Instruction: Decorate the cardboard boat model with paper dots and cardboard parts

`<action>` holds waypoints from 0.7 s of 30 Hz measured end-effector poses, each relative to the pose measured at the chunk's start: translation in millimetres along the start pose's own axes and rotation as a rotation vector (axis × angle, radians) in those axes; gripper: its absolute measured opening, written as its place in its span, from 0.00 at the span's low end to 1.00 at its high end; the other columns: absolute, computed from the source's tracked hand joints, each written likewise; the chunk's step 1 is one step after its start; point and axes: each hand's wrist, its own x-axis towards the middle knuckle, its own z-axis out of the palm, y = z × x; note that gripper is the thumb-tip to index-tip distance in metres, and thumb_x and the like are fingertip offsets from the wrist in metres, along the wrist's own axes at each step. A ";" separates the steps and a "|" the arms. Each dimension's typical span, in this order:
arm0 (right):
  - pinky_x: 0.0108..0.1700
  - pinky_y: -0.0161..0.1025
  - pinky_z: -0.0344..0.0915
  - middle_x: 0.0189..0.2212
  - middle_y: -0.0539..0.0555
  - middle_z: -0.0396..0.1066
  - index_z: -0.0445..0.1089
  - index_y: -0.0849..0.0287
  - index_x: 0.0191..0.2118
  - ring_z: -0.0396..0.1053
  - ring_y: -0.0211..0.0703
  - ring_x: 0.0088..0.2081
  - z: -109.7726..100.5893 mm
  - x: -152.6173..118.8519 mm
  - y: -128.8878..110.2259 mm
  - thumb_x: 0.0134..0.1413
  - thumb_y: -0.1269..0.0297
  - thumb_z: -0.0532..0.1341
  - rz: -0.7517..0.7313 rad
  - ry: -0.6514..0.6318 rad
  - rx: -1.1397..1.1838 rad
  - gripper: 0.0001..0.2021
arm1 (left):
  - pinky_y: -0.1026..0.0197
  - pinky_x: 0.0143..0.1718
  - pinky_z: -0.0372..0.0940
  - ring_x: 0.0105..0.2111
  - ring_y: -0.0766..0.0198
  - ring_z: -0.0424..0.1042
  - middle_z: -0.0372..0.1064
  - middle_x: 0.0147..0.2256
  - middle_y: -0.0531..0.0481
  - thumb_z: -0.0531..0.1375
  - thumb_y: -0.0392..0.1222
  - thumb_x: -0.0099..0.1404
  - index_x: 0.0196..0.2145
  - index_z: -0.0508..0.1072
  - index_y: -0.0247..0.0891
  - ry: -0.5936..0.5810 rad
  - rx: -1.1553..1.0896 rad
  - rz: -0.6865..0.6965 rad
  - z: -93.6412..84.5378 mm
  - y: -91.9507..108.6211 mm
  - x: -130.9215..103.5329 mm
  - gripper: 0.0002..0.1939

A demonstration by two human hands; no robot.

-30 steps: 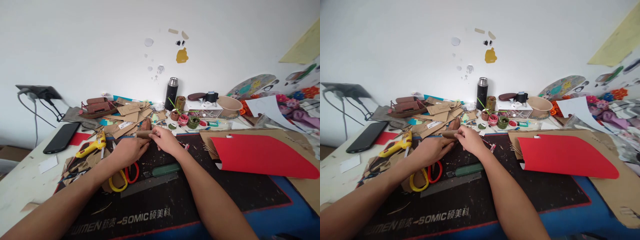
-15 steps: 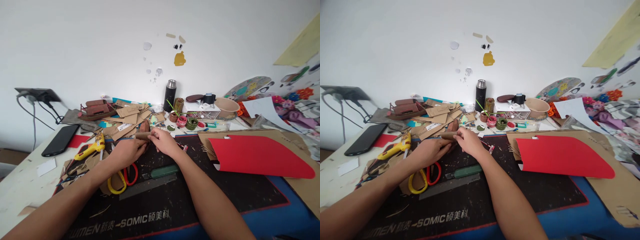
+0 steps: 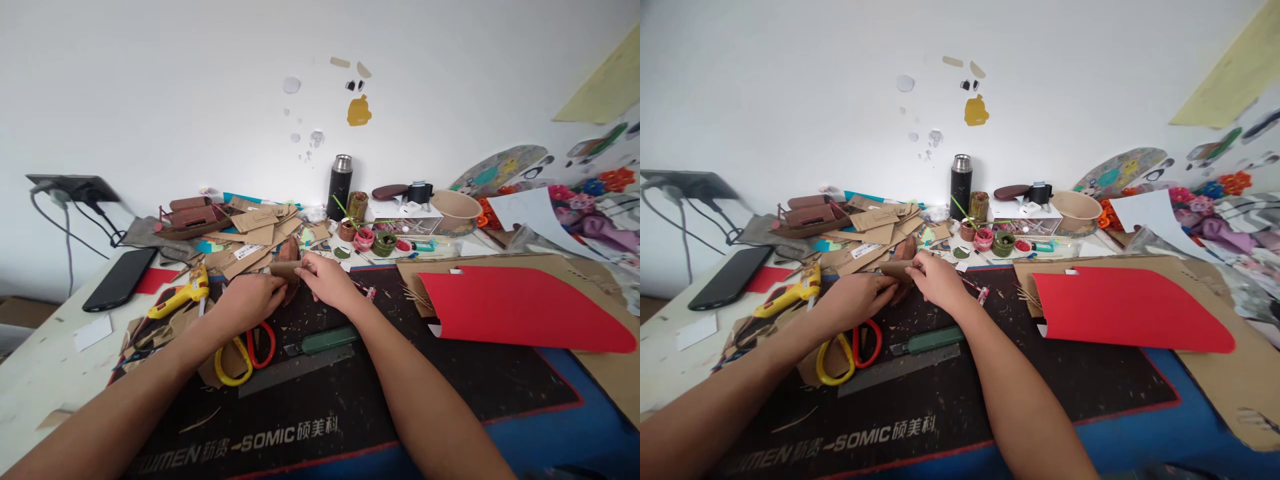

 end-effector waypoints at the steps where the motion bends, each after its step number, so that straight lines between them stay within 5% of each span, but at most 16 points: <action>1: 0.33 0.35 0.57 0.14 0.40 0.61 0.66 0.53 0.39 0.69 0.42 0.22 0.1 -0.2 0.1 0.74 0.64 0.61 0.002 0.003 0.002 0.07 | 0.55 0.33 0.63 0.30 0.51 0.78 0.82 0.33 0.41 0.52 0.48 0.74 0.34 0.82 0.42 0.004 -0.009 0.001 -1.3 -0.1 0.0 0.20; 10: 0.32 0.35 0.59 0.17 0.41 0.64 0.67 0.53 0.41 0.69 0.41 0.20 3.7 1.7 5.5 0.74 0.62 0.60 0.001 -0.003 0.045 0.06 | 0.56 0.37 0.66 0.34 0.54 0.77 0.82 0.35 0.47 0.55 0.55 0.72 0.39 0.81 0.41 0.319 -0.352 -0.102 -38.7 -7.7 -0.1 0.20; 15: 0.32 0.36 0.59 0.18 0.41 0.66 0.67 0.54 0.43 0.68 0.40 0.19 4.7 3.6 3.6 0.74 0.64 0.61 0.004 0.002 0.021 0.04 | 0.55 0.36 0.71 0.33 0.57 0.76 0.78 0.35 0.48 0.62 0.60 0.70 0.46 0.75 0.40 0.274 -0.961 -0.136 -51.3 8.5 -7.1 0.20; 18: 0.33 0.37 0.59 0.16 0.40 0.64 0.66 0.53 0.40 0.67 0.41 0.19 4.1 2.6 3.5 0.74 0.64 0.60 0.006 -0.004 0.029 0.06 | 0.49 0.40 0.76 0.41 0.52 0.79 0.78 0.46 0.42 0.62 0.59 0.69 0.48 0.71 0.42 0.305 -1.319 -0.140 -61.2 29.8 -15.4 0.20; 21: 0.32 0.37 0.58 0.17 0.42 0.65 0.65 0.53 0.38 0.67 0.42 0.20 1.3 0.1 8.7 0.74 0.63 0.59 -0.012 -0.008 0.043 0.08 | 0.44 0.40 0.79 0.48 0.45 0.80 0.76 0.52 0.40 0.56 0.59 0.73 0.44 0.72 0.44 0.206 -1.507 -0.175 -79.4 53.8 -30.0 0.17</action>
